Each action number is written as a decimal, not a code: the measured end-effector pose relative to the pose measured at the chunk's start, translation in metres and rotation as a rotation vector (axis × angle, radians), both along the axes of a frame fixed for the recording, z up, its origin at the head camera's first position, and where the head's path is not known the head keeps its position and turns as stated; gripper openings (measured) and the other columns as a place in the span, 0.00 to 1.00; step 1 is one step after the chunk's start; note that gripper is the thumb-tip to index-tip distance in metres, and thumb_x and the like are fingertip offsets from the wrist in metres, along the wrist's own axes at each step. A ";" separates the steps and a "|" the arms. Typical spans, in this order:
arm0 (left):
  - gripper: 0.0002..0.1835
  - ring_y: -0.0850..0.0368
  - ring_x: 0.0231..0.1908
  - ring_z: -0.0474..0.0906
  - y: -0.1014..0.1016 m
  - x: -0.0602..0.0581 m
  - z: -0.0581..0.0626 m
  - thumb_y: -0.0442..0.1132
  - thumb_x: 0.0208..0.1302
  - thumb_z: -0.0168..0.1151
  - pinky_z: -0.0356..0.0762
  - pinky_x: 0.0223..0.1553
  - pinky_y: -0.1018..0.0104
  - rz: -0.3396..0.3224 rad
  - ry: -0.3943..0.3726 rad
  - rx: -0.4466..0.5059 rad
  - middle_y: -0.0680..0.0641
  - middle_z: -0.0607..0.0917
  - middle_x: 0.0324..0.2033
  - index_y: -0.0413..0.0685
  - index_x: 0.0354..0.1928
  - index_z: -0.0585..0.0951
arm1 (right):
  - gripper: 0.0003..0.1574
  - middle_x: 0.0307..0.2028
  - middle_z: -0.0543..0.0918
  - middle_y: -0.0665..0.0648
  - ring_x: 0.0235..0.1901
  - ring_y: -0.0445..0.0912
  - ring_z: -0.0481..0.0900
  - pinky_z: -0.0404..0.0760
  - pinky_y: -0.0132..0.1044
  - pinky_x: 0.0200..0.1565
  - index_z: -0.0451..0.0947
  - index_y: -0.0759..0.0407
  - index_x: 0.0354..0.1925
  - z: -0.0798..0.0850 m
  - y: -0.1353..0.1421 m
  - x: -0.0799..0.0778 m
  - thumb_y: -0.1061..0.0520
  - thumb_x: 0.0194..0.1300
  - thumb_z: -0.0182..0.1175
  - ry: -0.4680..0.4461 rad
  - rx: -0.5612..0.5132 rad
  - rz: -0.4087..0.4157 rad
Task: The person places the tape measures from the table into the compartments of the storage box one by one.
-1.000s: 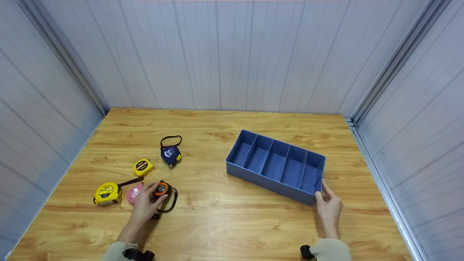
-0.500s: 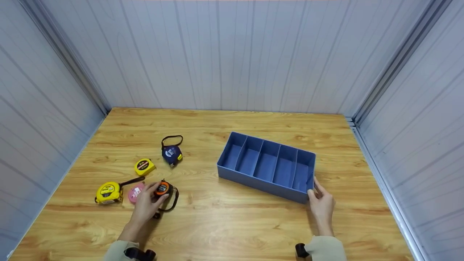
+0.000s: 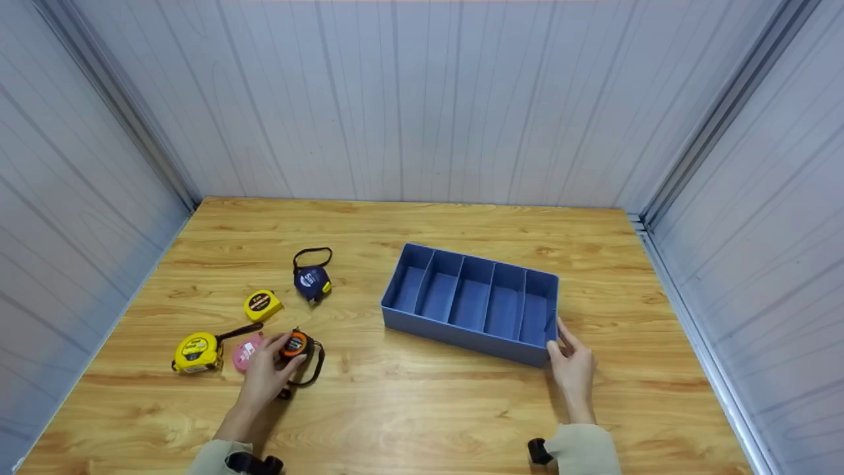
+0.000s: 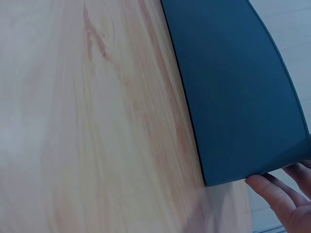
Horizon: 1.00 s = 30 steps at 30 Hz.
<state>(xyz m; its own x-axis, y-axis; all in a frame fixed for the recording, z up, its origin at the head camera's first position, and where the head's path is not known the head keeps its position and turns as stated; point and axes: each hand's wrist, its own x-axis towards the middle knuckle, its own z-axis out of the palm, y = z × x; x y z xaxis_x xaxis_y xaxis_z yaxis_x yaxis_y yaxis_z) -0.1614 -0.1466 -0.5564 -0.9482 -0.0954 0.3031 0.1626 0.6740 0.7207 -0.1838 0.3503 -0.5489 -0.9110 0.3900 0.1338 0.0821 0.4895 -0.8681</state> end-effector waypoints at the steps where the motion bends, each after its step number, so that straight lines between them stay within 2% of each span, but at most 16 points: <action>1: 0.26 0.42 0.46 0.71 0.000 0.000 0.000 0.34 0.47 0.68 0.68 0.49 0.53 0.003 -0.006 0.003 0.36 0.75 0.44 0.28 0.49 0.74 | 0.25 0.49 0.73 0.63 0.44 0.42 0.75 0.71 0.17 0.32 0.71 0.57 0.55 0.007 -0.006 0.002 0.63 0.57 0.53 0.008 -0.001 0.002; 3: 0.26 0.42 0.46 0.71 0.000 0.001 0.000 0.34 0.47 0.67 0.68 0.48 0.53 -0.002 -0.008 0.000 0.35 0.75 0.44 0.27 0.49 0.74 | 0.25 0.49 0.73 0.64 0.45 0.44 0.74 0.70 0.16 0.32 0.71 0.61 0.55 0.018 -0.014 0.005 0.65 0.56 0.53 0.019 -0.001 0.015; 5: 0.26 0.42 0.46 0.71 0.000 0.001 0.001 0.34 0.48 0.67 0.68 0.49 0.53 0.002 -0.012 0.003 0.35 0.74 0.44 0.27 0.49 0.74 | 0.25 0.50 0.73 0.63 0.46 0.44 0.73 0.70 0.15 0.33 0.70 0.62 0.55 0.022 -0.019 0.005 0.66 0.57 0.52 0.005 -0.006 0.022; 11: 0.26 0.42 0.47 0.71 0.000 0.001 0.001 0.35 0.49 0.67 0.67 0.50 0.53 -0.007 -0.015 0.013 0.36 0.74 0.45 0.28 0.50 0.73 | 0.26 0.50 0.73 0.61 0.44 0.41 0.74 0.71 0.17 0.32 0.70 0.59 0.56 0.023 -0.026 0.000 0.66 0.57 0.51 -0.060 -0.022 0.018; 17: 0.26 0.41 0.45 0.71 0.000 0.001 0.000 0.34 0.48 0.67 0.68 0.48 0.52 -0.006 0.014 -0.012 0.35 0.74 0.44 0.27 0.49 0.74 | 0.25 0.48 0.75 0.61 0.44 0.41 0.74 0.71 0.17 0.34 0.72 0.62 0.54 0.020 -0.028 -0.002 0.69 0.56 0.53 0.015 -0.019 0.057; 24: 0.25 0.41 0.45 0.71 0.000 0.001 0.000 0.33 0.47 0.67 0.68 0.48 0.52 -0.006 0.019 -0.006 0.35 0.74 0.44 0.27 0.48 0.74 | 0.25 0.47 0.75 0.62 0.38 0.31 0.74 0.71 0.16 0.33 0.72 0.63 0.53 0.018 -0.033 -0.004 0.68 0.55 0.53 0.039 -0.015 0.056; 30: 0.25 0.40 0.46 0.70 -0.001 0.001 0.000 0.33 0.48 0.67 0.67 0.49 0.51 -0.004 0.000 0.003 0.34 0.74 0.45 0.27 0.49 0.74 | 0.25 0.49 0.74 0.63 0.46 0.47 0.74 0.71 0.17 0.36 0.71 0.65 0.54 0.017 -0.039 -0.009 0.70 0.56 0.53 0.053 -0.075 0.090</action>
<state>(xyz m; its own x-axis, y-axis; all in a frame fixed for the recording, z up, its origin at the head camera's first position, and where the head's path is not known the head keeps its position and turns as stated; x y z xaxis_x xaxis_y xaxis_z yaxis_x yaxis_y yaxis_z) -0.1602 -0.1474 -0.5563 -0.9486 -0.0928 0.3025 0.1647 0.6715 0.7225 -0.1925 0.3117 -0.5320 -0.9354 0.3174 0.1560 -0.0061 0.4266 -0.9044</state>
